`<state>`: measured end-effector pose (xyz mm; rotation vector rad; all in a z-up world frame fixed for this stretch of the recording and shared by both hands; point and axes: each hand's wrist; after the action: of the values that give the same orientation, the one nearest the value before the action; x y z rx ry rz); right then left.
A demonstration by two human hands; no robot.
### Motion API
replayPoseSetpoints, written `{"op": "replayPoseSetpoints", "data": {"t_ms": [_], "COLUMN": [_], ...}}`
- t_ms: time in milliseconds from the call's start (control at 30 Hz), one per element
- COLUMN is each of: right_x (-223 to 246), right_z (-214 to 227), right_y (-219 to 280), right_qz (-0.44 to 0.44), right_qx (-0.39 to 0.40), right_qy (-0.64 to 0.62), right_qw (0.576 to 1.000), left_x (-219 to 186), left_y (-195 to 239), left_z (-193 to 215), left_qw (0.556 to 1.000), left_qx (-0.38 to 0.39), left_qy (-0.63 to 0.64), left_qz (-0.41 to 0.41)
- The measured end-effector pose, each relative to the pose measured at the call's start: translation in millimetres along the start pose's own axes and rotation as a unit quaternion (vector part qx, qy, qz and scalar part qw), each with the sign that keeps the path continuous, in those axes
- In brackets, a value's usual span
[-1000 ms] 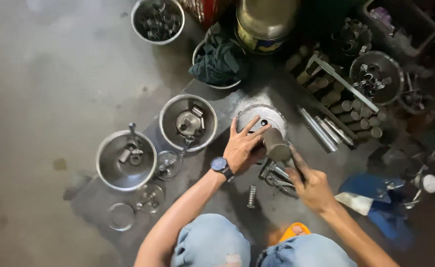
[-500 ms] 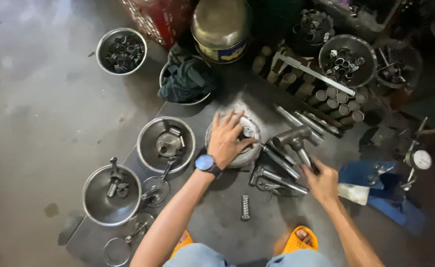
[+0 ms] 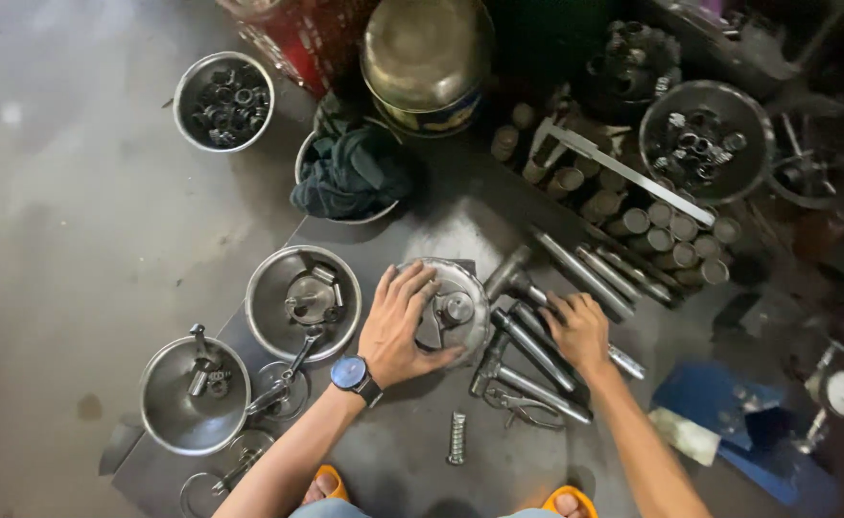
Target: The person fits small metal components and a spring into a round metal housing on the workbench, seats a shaft into the housing, and taps parts into place with a hammer. They wipe the housing and parts with a dark cloth, then carry the assembled housing and a connecting-rod-like part across the workshop toward a green press machine.
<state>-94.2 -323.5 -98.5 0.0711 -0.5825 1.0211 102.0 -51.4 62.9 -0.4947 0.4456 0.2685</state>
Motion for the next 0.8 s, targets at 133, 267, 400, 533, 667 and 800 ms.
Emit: {"op": "replayPoseSetpoints", "data": {"t_ms": [133,267,400,533,667,800], "right_x": [-8,9,49,107,152,215], "right_z": [-14,-16,10,44,78,123], "right_y": [8,13,12,-2,-40,-67], "right_qz": [-0.049,-0.049,-0.088,-0.127,-0.055,-0.055], "right_qx": [0.028,-0.032,-0.028,-0.020,-0.018,-0.014], "right_qy": [0.041,-0.009,-0.107,-0.175,-0.128,-0.225], "right_qw": [0.998,0.998,0.990,0.976,0.990,0.973], "left_x": [-5,-6,1,-1,-6,-1], "left_y": [-4,-6,9,8,10,23], "left_z": [10,17,4,7,12,-8], "left_qw": [0.999,0.996,0.997,0.999,0.998,0.967], "left_qx": [0.034,0.084,0.073,0.042,-0.024,-0.174], "left_qy": [0.020,0.013,0.014,0.022,0.056,0.181], "left_qz": [0.009,0.005,-0.016,-0.012,-0.012,0.053]}}
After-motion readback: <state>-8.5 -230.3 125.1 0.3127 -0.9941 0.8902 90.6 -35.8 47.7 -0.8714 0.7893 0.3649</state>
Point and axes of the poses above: each hand's wrist, its own y-axis away from the middle knuckle, its own z-axis out of the back of the hand, x = y × z, and after that the axes turned 9 degrees about -z, right-handed
